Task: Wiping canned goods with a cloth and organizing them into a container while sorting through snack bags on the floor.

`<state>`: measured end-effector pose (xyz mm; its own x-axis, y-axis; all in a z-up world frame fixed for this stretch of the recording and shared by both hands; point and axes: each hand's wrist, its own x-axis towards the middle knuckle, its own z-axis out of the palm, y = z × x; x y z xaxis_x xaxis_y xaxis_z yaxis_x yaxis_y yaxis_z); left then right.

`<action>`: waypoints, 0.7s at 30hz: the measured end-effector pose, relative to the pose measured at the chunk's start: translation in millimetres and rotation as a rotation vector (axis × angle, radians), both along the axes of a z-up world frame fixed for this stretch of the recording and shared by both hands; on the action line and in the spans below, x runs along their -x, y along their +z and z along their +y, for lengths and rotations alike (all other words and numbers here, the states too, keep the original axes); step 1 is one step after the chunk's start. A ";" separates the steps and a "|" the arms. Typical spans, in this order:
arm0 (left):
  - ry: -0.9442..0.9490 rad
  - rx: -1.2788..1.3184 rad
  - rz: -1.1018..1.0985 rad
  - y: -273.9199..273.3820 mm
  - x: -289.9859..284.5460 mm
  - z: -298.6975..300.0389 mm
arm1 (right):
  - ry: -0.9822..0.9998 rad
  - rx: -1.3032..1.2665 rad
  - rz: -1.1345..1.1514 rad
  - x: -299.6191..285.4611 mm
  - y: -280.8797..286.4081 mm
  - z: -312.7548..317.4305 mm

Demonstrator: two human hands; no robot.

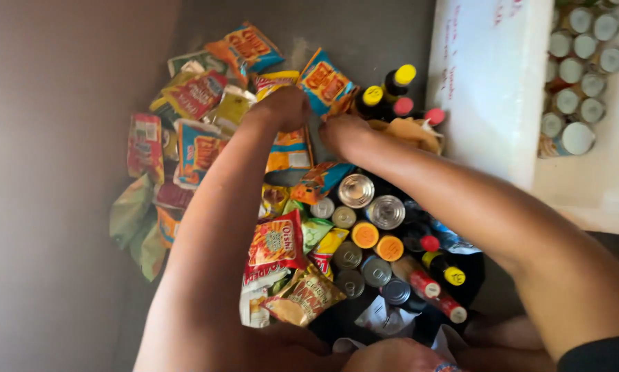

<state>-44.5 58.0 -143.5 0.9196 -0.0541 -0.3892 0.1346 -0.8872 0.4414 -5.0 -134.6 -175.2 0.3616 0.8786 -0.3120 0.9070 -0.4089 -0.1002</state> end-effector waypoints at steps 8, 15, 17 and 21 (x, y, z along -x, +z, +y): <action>0.226 0.131 0.109 2.4 4.3 -14.9 | -0.009 0.494 -0.305 5.7 -40.3 14.9; 0.117 0.233 0.008 -43.4 -9.4 -24.6 | 0.096 0.513 -0.338 6.8 -28.5 15.7; 0.092 0.213 0.001 -25.0 -1.3 -26.9 | 0.089 0.447 -0.417 5.0 -37.2 14.8; -0.017 0.105 0.116 -7.4 3.7 -27.0 | 0.122 0.459 -0.359 -8.0 -49.6 10.0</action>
